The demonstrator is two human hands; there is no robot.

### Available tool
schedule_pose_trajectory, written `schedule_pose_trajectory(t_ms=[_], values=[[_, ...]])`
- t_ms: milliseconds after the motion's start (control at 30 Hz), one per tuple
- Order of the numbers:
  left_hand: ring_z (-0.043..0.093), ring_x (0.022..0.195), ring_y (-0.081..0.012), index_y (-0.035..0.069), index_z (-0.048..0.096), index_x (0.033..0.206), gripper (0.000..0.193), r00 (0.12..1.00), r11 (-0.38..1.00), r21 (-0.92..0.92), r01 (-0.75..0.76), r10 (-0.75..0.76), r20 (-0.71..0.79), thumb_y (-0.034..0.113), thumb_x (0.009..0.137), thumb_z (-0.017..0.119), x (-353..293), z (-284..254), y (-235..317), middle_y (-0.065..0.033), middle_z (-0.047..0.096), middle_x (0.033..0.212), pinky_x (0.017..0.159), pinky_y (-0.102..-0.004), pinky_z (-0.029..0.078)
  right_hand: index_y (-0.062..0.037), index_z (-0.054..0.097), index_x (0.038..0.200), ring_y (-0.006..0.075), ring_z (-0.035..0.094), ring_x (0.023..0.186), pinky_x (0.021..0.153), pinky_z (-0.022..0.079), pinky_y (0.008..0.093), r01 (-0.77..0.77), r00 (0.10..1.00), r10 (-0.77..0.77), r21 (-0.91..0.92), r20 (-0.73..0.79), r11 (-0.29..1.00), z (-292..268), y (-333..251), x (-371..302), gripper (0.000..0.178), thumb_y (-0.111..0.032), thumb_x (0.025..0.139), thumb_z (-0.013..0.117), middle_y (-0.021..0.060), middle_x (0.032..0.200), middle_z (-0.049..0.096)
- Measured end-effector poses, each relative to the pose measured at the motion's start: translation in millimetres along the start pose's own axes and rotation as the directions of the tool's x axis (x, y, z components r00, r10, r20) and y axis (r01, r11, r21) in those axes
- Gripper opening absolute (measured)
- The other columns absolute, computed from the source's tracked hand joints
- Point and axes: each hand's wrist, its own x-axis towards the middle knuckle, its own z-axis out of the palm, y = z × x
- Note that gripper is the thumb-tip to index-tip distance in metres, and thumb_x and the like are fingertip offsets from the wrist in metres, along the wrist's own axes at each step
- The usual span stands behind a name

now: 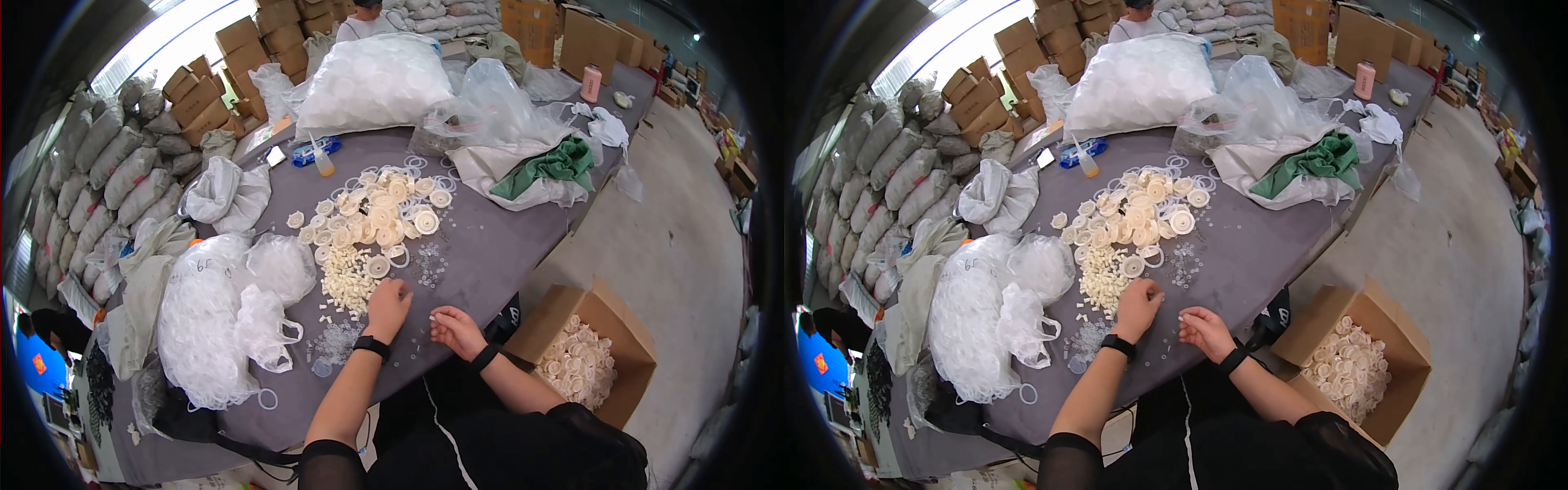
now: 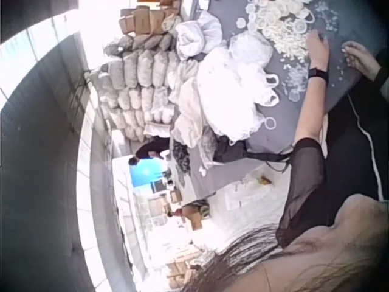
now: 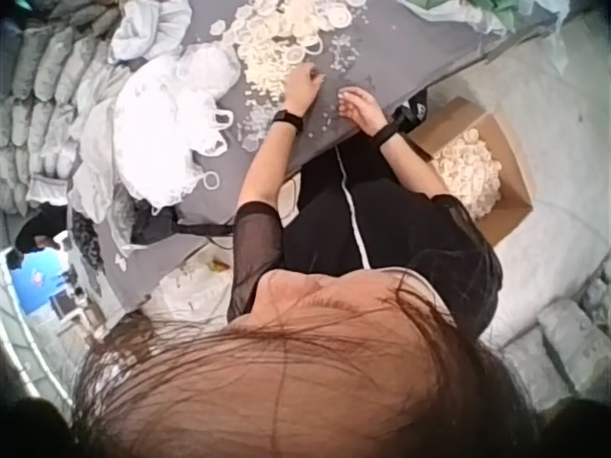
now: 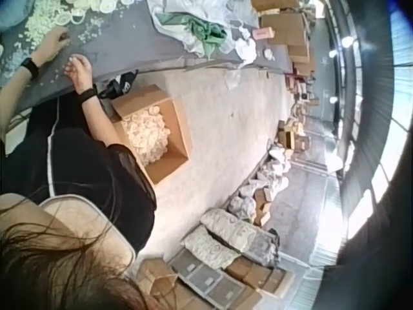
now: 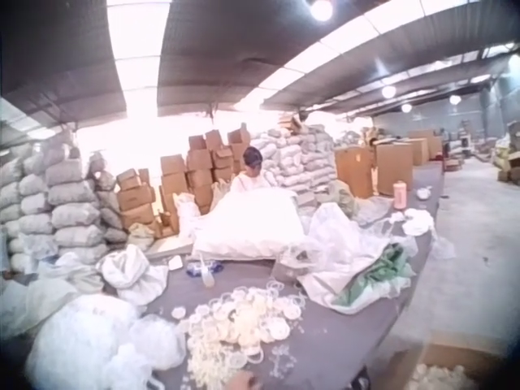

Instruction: Assembling small plastic gaskets or valves onto circular plastic frames and placing the finished items into a box.

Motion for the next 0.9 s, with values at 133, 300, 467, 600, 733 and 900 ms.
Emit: schedule_pose_trajectory(t_ms=[133, 300, 467, 600, 733, 900], values=[[0.052, 0.059, -0.0150, 0.003, 0.058, 0.083, 0.019, 0.977, 0.982, -0.179, 0.064, -0.098, -0.187, 0.011, 0.068, 0.067, -3, -11, -4, -0.0062, 0.054, 0.067, 0.054, -0.0262, 0.042, -0.0049, 0.054, 0.096, 0.0134, 0.057, 0.068, 0.064, 0.049, 0.0276, 0.005, 1.000, -0.005, -0.018, 0.002, 1.000, 2, 2, -1, 0.015, -0.014, 0.084, 0.054, 0.0042, 0.077, 0.057], [0.059, 0.062, -0.0117, -0.001, 0.058, 0.085, 0.011, 0.846, 0.326, -0.887, 0.327, -0.519, 0.121, 0.004, 0.076, 0.061, -17, -19, 0, -0.0051, 0.060, 0.074, 0.055, -0.0206, 0.046, -0.0045, 0.054, 0.101, 0.0132, 0.057, 0.069, 0.067, 0.049, 0.0277, 0.048, 0.999, -0.049, -0.021, -0.022, 0.999, 18, -1, -10, 0.019, -0.014, 0.084, 0.054, 0.0037, 0.079, 0.057], [0.060, 0.061, -0.0132, -0.001, 0.057, 0.085, 0.009, 0.843, 0.174, -0.906, 0.385, -0.465, 0.269, 0.004, 0.077, 0.060, -39, -19, 23, -0.0066, 0.060, 0.073, 0.054, -0.0203, 0.047, -0.0038, 0.054, 0.103, 0.0130, 0.057, 0.071, 0.067, 0.049, 0.0265, 0.092, 0.993, -0.099, 0.107, 0.069, 0.990, 39, -12, -15, 0.020, -0.013, 0.085, 0.052, 0.0041, 0.083, 0.057], [0.059, 0.061, -0.0127, 0.000, 0.057, 0.086, 0.010, 0.850, 0.223, -0.887, 0.405, -0.449, 0.275, 0.006, 0.078, 0.059, -45, -16, 24, -0.0062, 0.060, 0.073, 0.055, -0.0212, 0.047, -0.0033, 0.053, 0.101, 0.0130, 0.057, 0.070, 0.066, 0.048, 0.0257, 0.111, 0.990, -0.121, 0.124, 0.074, 0.986, 36, -11, -5, 0.020, -0.015, 0.084, 0.054, 0.0043, 0.082, 0.057], [0.057, 0.064, -0.0118, 0.001, 0.059, 0.082, 0.007, 0.872, 0.353, -0.854, 0.383, -0.442, 0.209, 0.005, 0.078, 0.056, -57, -30, 21, -0.0045, 0.060, 0.074, 0.061, -0.0233, 0.047, -0.0009, 0.052, 0.103, 0.0116, 0.057, 0.072, 0.065, 0.048, 0.0238, 0.057, 0.998, -0.057, -0.203, 0.009, 0.978, 55, 0, -2, 0.029, -0.019, 0.082, 0.058, 0.0059, 0.083, 0.058], [0.056, 0.075, -0.0097, -0.001, 0.058, 0.092, 0.017, 0.936, 0.383, -0.876, 0.292, -0.301, 0.181, 0.009, 0.078, 0.060, -60, 1, 23, -0.0045, 0.060, 0.083, 0.067, -0.0220, 0.046, -0.0007, 0.055, 0.094, 0.0103, 0.057, 0.067, 0.057, 0.046, 0.0192, 0.114, 0.985, -0.151, -0.358, -0.079, 0.927, 48, -7, -10, 0.019, -0.013, 0.080, 0.058, 0.0059, 0.079, 0.060]])
